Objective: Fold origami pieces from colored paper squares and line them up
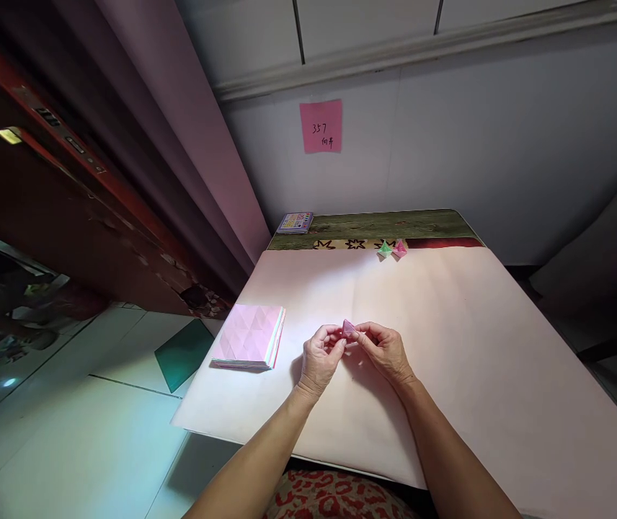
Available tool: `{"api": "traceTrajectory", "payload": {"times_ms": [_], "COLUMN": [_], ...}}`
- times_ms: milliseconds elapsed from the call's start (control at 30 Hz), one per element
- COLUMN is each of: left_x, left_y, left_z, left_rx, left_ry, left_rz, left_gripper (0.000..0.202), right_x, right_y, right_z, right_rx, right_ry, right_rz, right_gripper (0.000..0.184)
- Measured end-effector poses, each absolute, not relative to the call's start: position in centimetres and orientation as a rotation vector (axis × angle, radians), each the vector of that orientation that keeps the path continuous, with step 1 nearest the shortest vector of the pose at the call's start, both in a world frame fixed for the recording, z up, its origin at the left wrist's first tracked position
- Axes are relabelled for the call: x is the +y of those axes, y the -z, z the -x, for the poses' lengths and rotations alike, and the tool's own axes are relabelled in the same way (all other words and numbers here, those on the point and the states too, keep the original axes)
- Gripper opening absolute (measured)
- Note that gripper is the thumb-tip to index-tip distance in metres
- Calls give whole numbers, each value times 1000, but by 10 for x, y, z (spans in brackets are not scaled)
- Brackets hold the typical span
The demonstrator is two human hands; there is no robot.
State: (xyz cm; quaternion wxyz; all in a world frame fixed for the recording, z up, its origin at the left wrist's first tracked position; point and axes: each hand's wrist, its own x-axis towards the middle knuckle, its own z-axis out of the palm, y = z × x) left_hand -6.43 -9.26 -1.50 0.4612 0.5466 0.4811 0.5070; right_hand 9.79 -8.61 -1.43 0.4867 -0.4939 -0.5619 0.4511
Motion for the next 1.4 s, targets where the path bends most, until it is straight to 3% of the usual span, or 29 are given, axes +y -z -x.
{"api": "traceTrajectory", "payload": {"times_ms": [300,533,1100,1400], "left_x": [-89,-85,-86,-81], "left_y": [4,5,-11,1], "left_z": [72,76,78,82], "left_rx": [824,794,674,711], "left_ry": [-1067,-1010,-740,-746], "left_rz": [-1041,-897,-843,-737], "left_gripper": [51,35,35,34], "right_x": [-91,-92,-92,-84], "right_y": [-1,-2,-1,6], "right_z": [-99,-100,-100,-109], "right_rx": [-1307,-1222,-1192,-1164], "right_ry": [-1453,-1566,-1720,-1935], "right_rz": [1016,960,964,884], "right_gripper": [36,33,43,37]}}
